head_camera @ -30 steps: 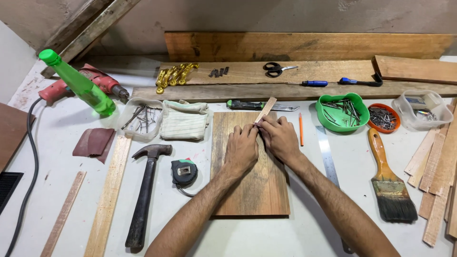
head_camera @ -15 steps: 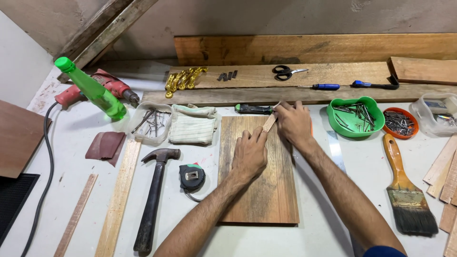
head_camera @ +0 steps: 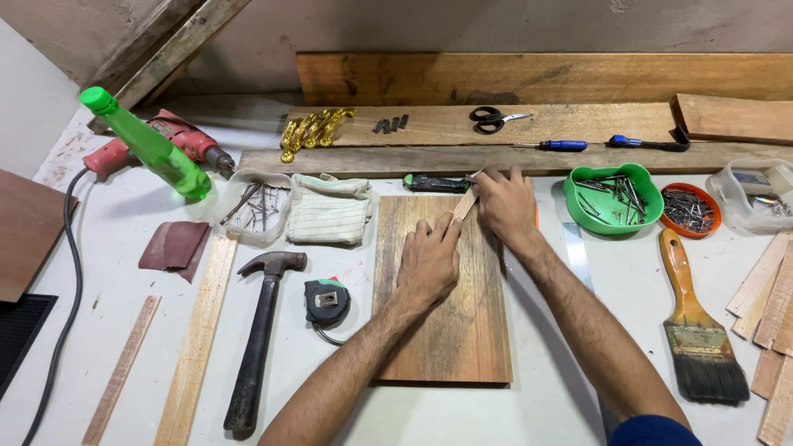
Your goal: Sanding and measuring wooden pieces on a workbench.
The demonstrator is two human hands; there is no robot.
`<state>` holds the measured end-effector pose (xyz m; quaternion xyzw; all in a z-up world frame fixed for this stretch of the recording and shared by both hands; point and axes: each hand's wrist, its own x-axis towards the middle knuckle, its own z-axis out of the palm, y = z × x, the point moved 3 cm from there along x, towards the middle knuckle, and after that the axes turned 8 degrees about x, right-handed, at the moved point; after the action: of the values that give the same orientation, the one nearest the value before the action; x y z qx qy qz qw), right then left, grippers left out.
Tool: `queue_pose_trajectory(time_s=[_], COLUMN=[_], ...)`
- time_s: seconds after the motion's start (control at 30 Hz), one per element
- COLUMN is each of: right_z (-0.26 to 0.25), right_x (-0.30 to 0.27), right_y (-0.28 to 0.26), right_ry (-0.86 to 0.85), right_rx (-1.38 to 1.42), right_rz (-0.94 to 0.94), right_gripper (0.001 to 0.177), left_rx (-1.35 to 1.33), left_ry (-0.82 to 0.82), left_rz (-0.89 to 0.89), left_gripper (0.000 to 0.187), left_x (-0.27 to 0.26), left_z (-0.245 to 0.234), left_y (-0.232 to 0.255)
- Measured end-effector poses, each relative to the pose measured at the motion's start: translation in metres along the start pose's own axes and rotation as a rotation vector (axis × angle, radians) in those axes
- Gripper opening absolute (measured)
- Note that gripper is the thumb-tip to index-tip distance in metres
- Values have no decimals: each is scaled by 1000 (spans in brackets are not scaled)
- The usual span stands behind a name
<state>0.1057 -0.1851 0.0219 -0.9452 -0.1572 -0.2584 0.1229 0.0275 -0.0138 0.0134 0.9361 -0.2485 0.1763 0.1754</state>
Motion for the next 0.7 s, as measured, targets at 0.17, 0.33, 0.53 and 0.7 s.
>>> queue_pose_trajectory(time_s=[0.17, 0.33, 0.53, 0.7], right_z=[-8, 2, -16, -44], right_x=[-31, -7, 7, -28], right_y=[-19, 13, 22, 11], right_ry=[-2, -17, -93, -55], right_rx=[107, 83, 153, 438], right_rz=[-73, -11, 216, 178], right_gripper=[19, 18, 22, 23], left_rx=[-8, -39, -175, -282], left_ry=[25, 24, 124, 10], left_rz=[6, -9, -19, -15], left_gripper=[56, 53, 42, 21], left_x=[-2, -9, -8, -2], left_z=[-1, 9, 10, 30], left_y=[0, 0, -18, -45])
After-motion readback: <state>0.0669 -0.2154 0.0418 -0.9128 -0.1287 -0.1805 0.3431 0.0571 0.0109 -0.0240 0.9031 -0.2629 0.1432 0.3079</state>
